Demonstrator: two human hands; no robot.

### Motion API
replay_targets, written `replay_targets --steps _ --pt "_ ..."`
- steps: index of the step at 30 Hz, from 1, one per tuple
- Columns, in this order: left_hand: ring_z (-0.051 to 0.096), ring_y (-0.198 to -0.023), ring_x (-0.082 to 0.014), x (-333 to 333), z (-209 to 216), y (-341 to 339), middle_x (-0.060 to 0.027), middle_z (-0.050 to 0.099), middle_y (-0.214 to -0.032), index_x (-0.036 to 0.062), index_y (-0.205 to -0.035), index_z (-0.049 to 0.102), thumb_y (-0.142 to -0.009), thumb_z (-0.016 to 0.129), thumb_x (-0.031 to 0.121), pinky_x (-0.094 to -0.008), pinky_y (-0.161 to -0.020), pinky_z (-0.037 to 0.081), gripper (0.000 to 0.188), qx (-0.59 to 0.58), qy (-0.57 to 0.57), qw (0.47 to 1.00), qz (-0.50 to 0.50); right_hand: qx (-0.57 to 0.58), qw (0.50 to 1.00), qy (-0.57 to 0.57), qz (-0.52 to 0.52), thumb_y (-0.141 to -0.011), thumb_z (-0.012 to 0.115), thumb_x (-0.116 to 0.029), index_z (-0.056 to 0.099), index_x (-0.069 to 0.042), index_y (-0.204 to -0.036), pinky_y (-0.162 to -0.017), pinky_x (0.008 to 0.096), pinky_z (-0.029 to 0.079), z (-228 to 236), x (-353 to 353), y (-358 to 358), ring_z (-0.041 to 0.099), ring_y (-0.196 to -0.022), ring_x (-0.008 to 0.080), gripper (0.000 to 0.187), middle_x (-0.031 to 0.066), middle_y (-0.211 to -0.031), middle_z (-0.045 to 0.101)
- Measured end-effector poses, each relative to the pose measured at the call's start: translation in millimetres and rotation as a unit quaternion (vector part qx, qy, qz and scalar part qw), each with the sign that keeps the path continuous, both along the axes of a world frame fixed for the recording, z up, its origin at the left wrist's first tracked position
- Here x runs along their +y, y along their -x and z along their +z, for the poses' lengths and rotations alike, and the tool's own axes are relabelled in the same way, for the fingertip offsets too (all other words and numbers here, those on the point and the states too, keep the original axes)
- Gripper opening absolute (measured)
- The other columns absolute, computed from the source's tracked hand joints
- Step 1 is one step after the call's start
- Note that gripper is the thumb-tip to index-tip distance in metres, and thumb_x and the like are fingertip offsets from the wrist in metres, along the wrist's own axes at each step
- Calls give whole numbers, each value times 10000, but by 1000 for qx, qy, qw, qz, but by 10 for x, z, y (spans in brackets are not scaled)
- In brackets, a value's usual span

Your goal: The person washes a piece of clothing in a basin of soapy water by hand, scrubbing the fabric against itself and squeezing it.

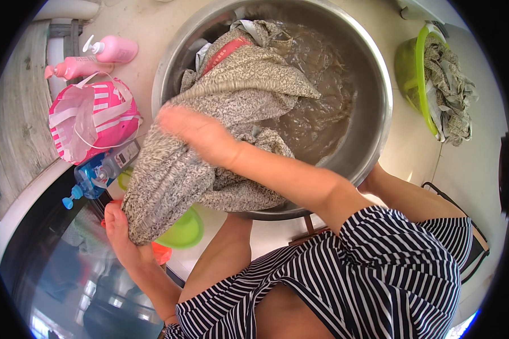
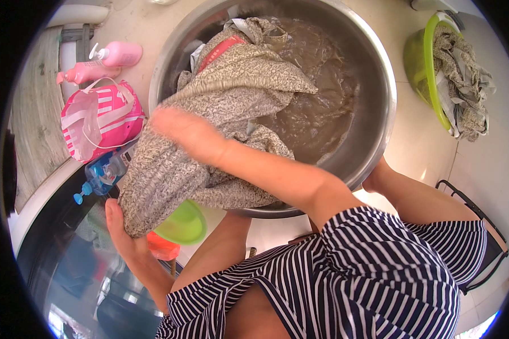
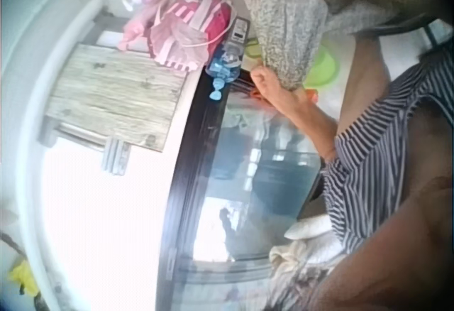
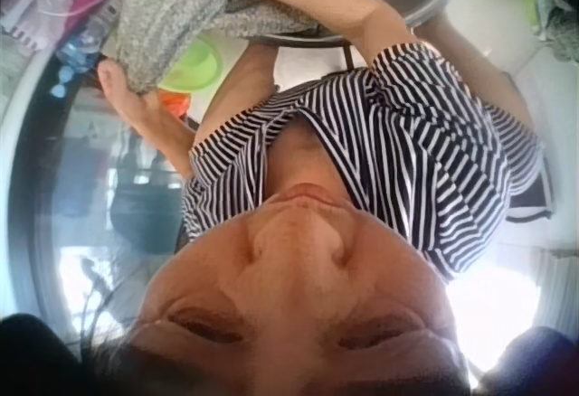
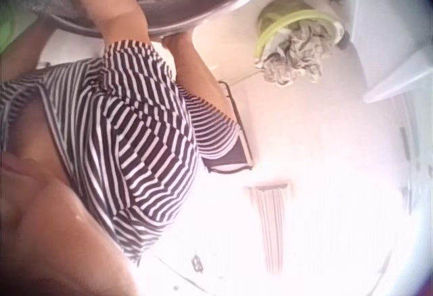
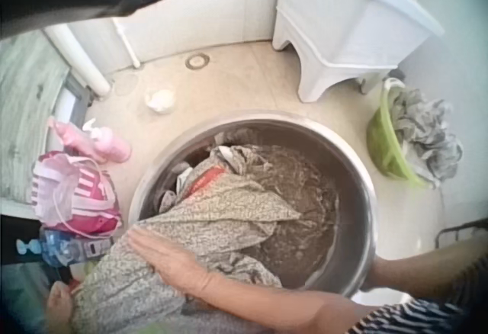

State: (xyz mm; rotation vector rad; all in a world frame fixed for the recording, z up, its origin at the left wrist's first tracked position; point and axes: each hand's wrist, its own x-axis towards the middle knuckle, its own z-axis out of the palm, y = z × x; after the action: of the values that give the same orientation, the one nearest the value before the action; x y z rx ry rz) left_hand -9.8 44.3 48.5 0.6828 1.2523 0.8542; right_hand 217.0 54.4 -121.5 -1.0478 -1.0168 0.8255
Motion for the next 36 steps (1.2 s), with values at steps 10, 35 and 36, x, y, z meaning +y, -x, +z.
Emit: replay_targets --steps 10,35,36 --pt "651 -939 -222 -5 -25 -40 -116 650 -1006 65 -942 490 -995 590 144 -378 -869 534 138 3 18 999 27 -470 841 206 -171 -793 536 91 648 -9 -1139 -1065 422 448 -832 23 -1412 596 -1166 326 377 168 -1191 660" --pt "619 -1137 -297 569 -818 -1678 -166 640 -1218 29 -1237 625 -967 571 107 -385 -990 464 287 349 -398 722 -446 -454 875 153 65 -816 553 64 597 -134 -1307 -1150 409 378 -578 -451 -1573 511 -1304 331 531 105 -1392 566" --pt "612 -1146 -322 593 -1099 -1807 -179 636 -1226 33 -1265 614 -964 578 144 -406 -985 469 322 355 -429 690 -463 -535 830 157 -26 -802 525 107 601 -110 -1292 -1153 411 376 -763 -563 -1923 526 -1283 335 542 129 -1374 574"
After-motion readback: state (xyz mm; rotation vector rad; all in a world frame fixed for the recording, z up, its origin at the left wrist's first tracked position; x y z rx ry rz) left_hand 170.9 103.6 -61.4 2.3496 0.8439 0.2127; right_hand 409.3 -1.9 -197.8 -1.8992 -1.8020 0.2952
